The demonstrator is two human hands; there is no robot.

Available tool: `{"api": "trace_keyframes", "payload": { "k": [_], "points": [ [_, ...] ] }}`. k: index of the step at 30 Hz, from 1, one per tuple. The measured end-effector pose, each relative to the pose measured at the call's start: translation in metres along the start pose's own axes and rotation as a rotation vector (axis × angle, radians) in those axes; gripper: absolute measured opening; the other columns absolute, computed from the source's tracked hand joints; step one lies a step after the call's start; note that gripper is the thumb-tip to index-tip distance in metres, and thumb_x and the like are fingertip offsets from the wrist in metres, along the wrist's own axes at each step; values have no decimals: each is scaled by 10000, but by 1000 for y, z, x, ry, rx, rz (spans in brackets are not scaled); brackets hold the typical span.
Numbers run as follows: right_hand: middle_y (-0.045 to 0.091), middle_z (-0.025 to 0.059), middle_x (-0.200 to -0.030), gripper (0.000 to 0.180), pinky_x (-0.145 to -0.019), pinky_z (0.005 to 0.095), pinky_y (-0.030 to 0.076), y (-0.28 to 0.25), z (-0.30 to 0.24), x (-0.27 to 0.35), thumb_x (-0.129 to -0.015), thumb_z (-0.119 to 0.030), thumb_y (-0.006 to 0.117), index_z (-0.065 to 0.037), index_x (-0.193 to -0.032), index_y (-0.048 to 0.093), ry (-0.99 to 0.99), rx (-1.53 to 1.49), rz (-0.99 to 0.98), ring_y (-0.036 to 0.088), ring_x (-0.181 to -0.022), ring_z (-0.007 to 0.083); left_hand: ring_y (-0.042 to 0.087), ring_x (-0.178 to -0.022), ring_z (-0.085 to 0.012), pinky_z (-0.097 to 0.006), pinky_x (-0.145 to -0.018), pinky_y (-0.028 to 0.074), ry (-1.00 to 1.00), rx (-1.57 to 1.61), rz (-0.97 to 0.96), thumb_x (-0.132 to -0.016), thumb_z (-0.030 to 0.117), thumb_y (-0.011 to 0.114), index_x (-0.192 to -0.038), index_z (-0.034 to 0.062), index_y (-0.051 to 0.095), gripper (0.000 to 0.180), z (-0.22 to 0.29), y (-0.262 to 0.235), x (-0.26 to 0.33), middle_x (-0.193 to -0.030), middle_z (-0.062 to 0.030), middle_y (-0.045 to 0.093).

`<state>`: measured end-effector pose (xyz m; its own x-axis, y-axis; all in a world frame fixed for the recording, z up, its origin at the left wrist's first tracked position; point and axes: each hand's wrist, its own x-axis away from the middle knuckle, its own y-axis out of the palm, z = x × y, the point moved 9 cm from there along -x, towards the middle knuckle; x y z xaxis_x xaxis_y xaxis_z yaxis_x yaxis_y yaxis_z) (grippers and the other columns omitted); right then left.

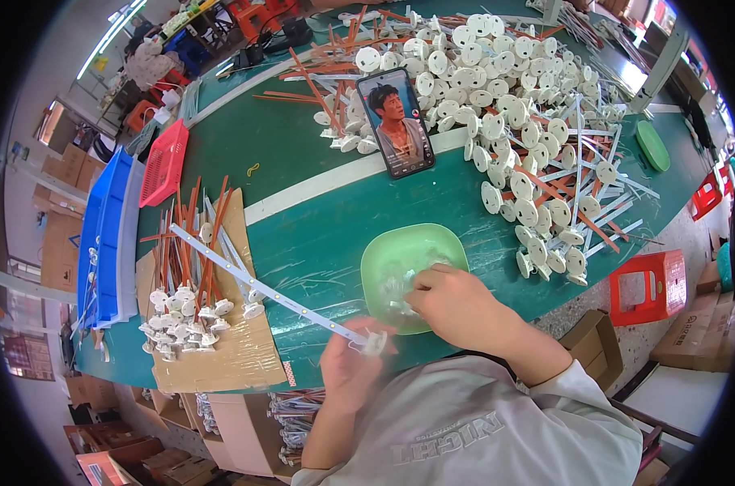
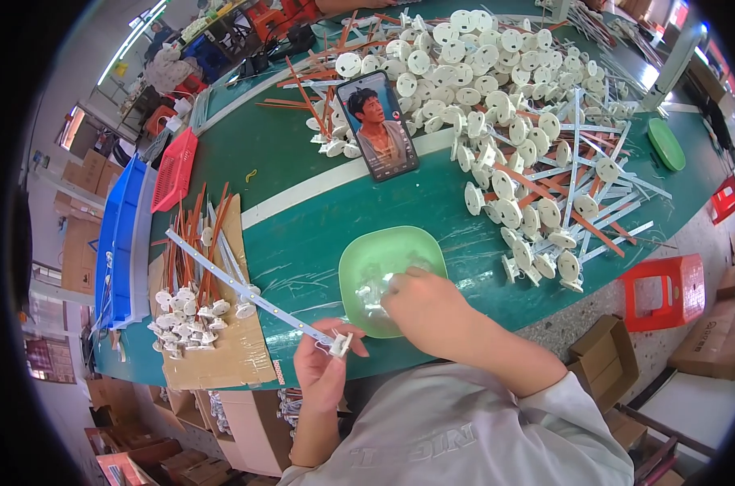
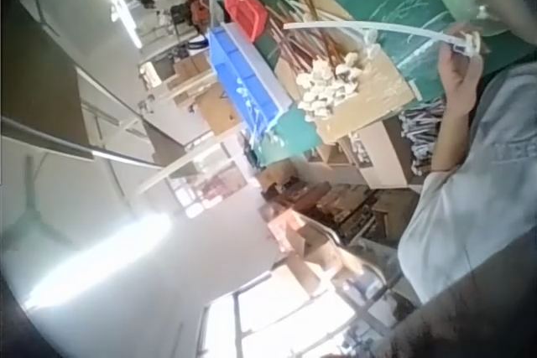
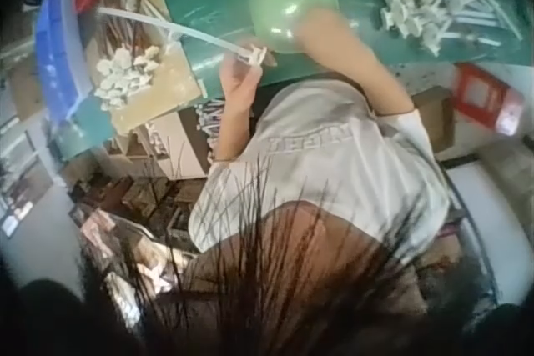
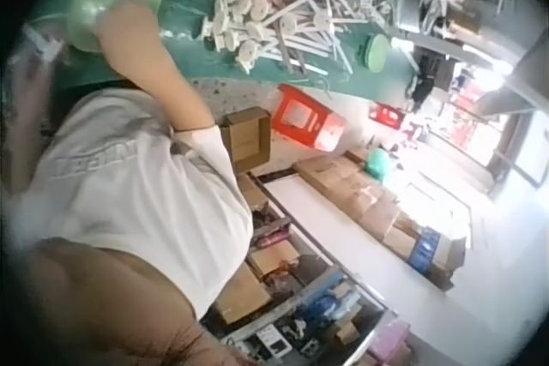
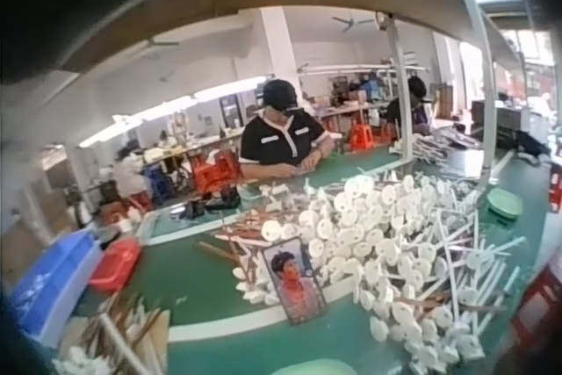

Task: Assembling small plastic light-housing components onto a long strip at a factory workbench.

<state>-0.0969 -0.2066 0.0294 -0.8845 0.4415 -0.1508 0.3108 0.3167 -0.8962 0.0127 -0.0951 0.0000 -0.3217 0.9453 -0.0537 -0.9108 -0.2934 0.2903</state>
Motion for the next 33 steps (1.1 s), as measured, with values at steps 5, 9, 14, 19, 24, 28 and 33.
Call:
{"api": "trace_keyframes", "payload": {
  "k": [5, 9, 14, 19, 24, 28, 33],
  "points": [
    [664, 45, -845, 72, -691, 372, 551, -9, -2, 1, -765, -104, 696, -71, -829, 700, -4, -44, 59, 647, -817, 255, 641, -866, -245, -369, -821, 497, -34, -9, -17, -899, 283, 714, -1308, -52, 490, 574, -3, 5, -1, -1105, -211, 667],
    [678, 52, -823, 75, -667, 371, 546, -23, -1, 1, -764, -81, 700, -78, -839, 708, 13, -126, 185, 655, -778, 259, 640, -866, -246, -371, -820, 496, -16, -5, -17, -900, 277, 710, -1304, -52, 494, 564, -3, 4, -5, -1102, -213, 668],
    [690, 65, -816, 80, -651, 375, 544, -24, -3, 0, -758, -76, 723, -67, -836, 712, 24, -152, 249, 662, -751, 267, 630, -887, -245, -370, -821, 490, 18, -3, -7, -906, 273, 698, -1307, -61, 486, 563, 3, 6, -6, -1112, -215, 660],
    [696, 74, -811, 112, -582, 301, 521, -45, -2, 7, -771, 28, 717, -47, -855, 719, 5, -488, 500, 662, -698, 205, 599, -1006, -270, -397, -899, 459, 157, 45, 113, -953, 308, 637, -1348, -37, 446, 558, 20, 1, -14, -1132, -205, 646],
    [711, 74, -830, 99, -572, 246, 498, -32, 16, 13, -809, 45, 704, -27, -875, 719, 224, -895, 468, 661, -725, 120, 520, -1224, -335, -457, -1073, 396, 312, 259, -9, -1006, 402, 543, -1428, 15, 355, 602, 52, 29, -41, -1248, -191, 592],
    [707, 92, -864, 77, -604, 284, 529, -33, 18, 13, -800, 5, 728, -19, -873, 715, 280, -792, 407, 674, -761, 163, 527, -1211, -331, -451, -1053, 411, 262, 292, -50, -1003, 404, 550, -1422, 15, 362, 601, 49, 45, -51, -1246, -191, 594],
    [685, 108, -893, 126, -694, 372, 559, -13, 3, 5, -753, -81, 734, -28, -864, 710, 114, -177, 269, 662, -820, 267, 544, -1162, -294, -436, -1000, 447, 276, 243, 61, -1012, 383, 545, -1405, 9, 386, 565, 37, 29, -49, -1234, -196, 597]
  ]
}}
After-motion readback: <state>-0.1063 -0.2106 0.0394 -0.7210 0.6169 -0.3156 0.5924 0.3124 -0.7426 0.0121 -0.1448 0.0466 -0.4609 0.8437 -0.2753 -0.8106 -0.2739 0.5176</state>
